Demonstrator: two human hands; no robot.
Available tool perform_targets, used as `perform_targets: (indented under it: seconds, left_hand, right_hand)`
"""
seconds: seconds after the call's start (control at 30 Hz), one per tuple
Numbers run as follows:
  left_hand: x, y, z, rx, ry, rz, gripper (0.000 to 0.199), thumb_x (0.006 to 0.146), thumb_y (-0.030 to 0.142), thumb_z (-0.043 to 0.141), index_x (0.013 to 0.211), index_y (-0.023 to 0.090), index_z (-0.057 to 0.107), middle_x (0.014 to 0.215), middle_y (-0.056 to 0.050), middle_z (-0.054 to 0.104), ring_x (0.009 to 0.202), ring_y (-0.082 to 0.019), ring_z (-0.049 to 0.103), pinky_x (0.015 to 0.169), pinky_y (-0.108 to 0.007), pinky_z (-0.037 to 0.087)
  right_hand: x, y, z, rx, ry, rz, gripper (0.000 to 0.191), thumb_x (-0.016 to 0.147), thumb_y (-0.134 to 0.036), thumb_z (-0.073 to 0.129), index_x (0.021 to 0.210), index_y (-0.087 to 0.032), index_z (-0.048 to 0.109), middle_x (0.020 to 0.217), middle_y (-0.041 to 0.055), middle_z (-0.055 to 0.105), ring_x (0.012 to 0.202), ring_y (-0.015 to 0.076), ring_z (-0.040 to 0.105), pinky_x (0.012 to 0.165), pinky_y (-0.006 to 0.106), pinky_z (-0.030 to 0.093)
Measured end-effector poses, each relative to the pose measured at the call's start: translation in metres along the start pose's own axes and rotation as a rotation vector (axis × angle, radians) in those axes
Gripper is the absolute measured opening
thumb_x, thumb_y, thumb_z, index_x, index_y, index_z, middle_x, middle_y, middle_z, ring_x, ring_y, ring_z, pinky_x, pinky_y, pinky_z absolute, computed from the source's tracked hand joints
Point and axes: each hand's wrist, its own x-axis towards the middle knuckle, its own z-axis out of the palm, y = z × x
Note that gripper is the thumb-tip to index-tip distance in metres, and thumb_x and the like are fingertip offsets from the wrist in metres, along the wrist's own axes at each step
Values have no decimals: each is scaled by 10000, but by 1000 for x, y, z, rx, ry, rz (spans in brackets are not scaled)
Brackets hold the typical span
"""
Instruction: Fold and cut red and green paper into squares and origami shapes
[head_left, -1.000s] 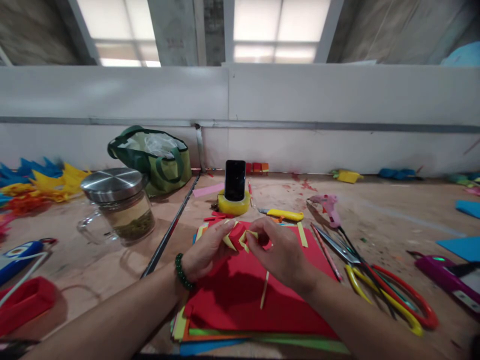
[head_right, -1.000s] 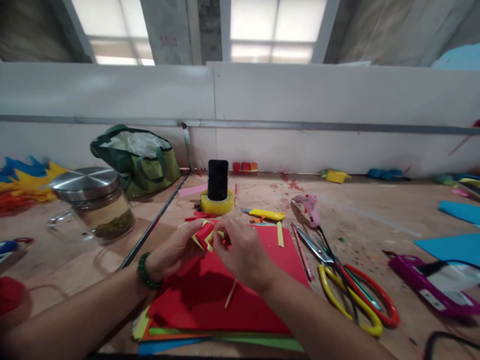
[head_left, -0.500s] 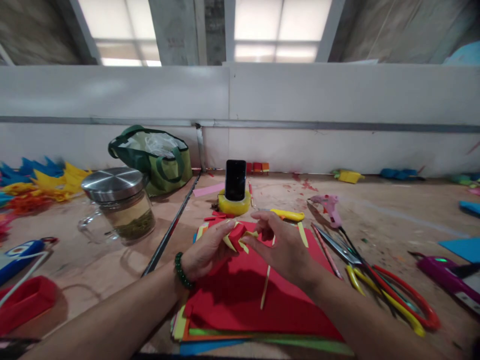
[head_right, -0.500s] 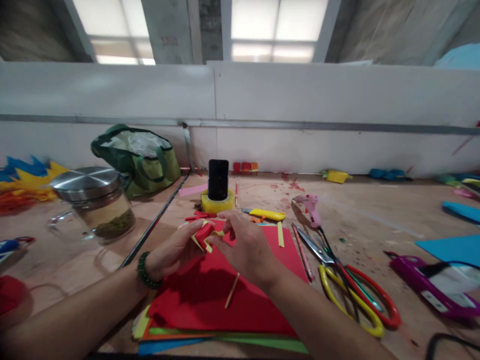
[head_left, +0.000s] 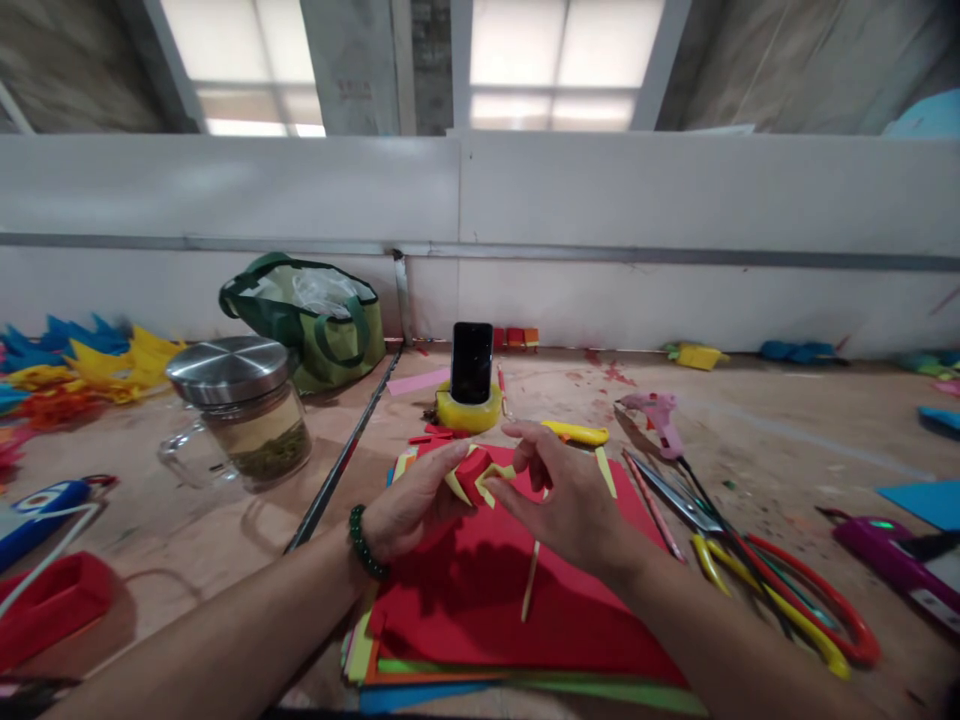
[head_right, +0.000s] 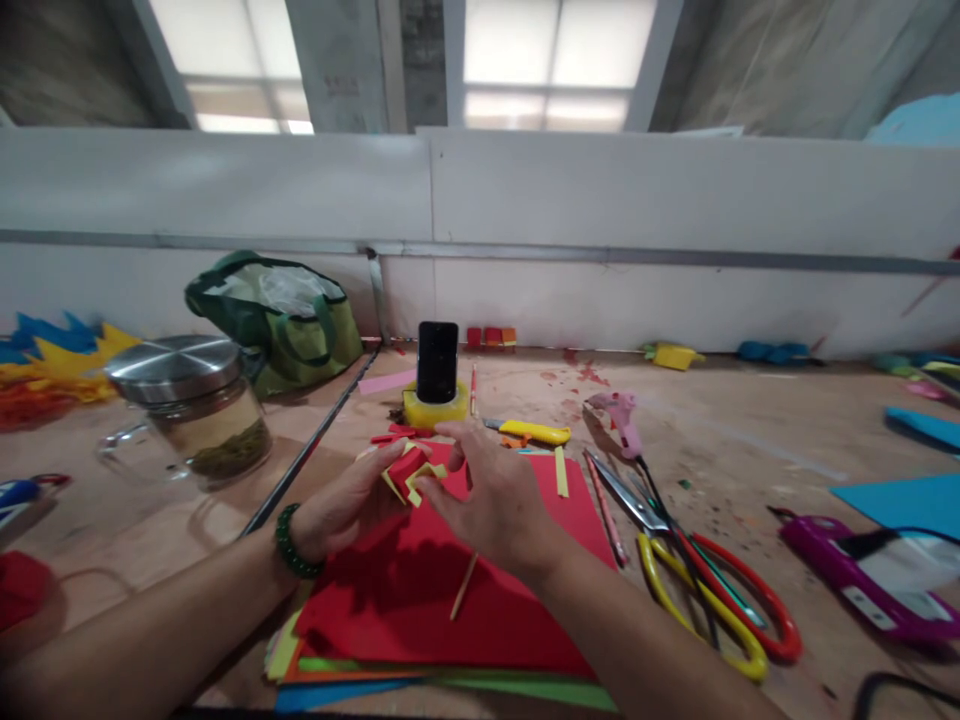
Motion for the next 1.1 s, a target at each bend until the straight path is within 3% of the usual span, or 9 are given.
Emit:
perform_targets:
  seconds: [0.1, 0.5, 0.6, 0.7, 0.77, 0.83, 1.0, 1.1]
  left_hand:
    - [0, 0, 1, 2, -11, 13, 194, 875, 304, 656, 983, 144, 676, 854, -38, 690, 687, -115, 648, 613, -204, 555]
    - [0, 2, 1, 68, -52, 11, 261, 821, 371, 703, 948, 149, 652, 824, -29, 650, 639, -114, 618, 544, -201, 523]
    - [1, 3, 2, 93, -73, 40, 314, 801, 409, 711, 954, 144, 641, 792, -24, 630, 637, -115, 607, 533, -196, 498]
    - [3, 7, 1, 202, -67, 115, 364, 776, 426, 723, 999, 163, 606, 775, -1, 599, 637, -114, 597, 535, -196, 477]
    - [4, 12, -2, 345, -36, 156, 421, 752, 411, 740, 1063, 179, 577, 815, -1, 599, 653, -115, 595, 550, -199, 475]
    - [3, 16, -5, 508, -36, 208, 473, 725, 375, 762, 1110, 182, 565, 931, -34, 610, 715, -126, 606, 590, -208, 483]
    - [-2, 20, -8, 869, -139, 421, 734, 608, 258, 844, 1272, 218, 532, 1154, -80, 554, 814, -159, 620, 728, -264, 502]
    - [-7, 20, -5, 962, -226, 533, 899, 572, 237, 866, 1377, 243, 465, 1211, -85, 563, 1044, -242, 590, 924, -342, 463]
  right_hand:
    - [0, -1, 0, -4, -11, 12, 410, 838, -273, 647, 1198, -232, 453, 765, -21, 551, 570, 111, 499, 505, 233, 402]
    - [0, -4, -7, 16, 0, -3, 415, 836, -235, 627, 1210, -233, 447, 761, -28, 539, 549, 103, 465, 511, 234, 402]
    - [2, -5, -20, 132, 49, 8, 350, 866, -220, 563, 1203, -221, 469, 776, -18, 545, 601, 117, 498, 564, 250, 436]
    - [11, -4, -30, 198, 105, 104, 172, 913, -236, 501, 1074, -215, 557, 782, -3, 582, 675, 130, 548, 609, 253, 456]
    - [18, -3, -33, 220, 29, 195, 141, 934, -274, 479, 951, -208, 602, 784, 8, 621, 706, 137, 574, 612, 252, 458]
    - [25, -3, -33, 267, -125, 264, 208, 941, -328, 470, 880, -198, 621, 785, 14, 648, 724, 146, 590, 624, 262, 465]
    - [31, 0, -21, 477, -460, 396, 227, 865, -384, 588, 961, -184, 638, 865, 27, 679, 787, 165, 623, 690, 304, 497]
    - [30, 2, -11, 587, -587, 458, 306, 725, -296, 729, 981, -165, 623, 860, 27, 689, 775, 163, 636, 688, 300, 495]
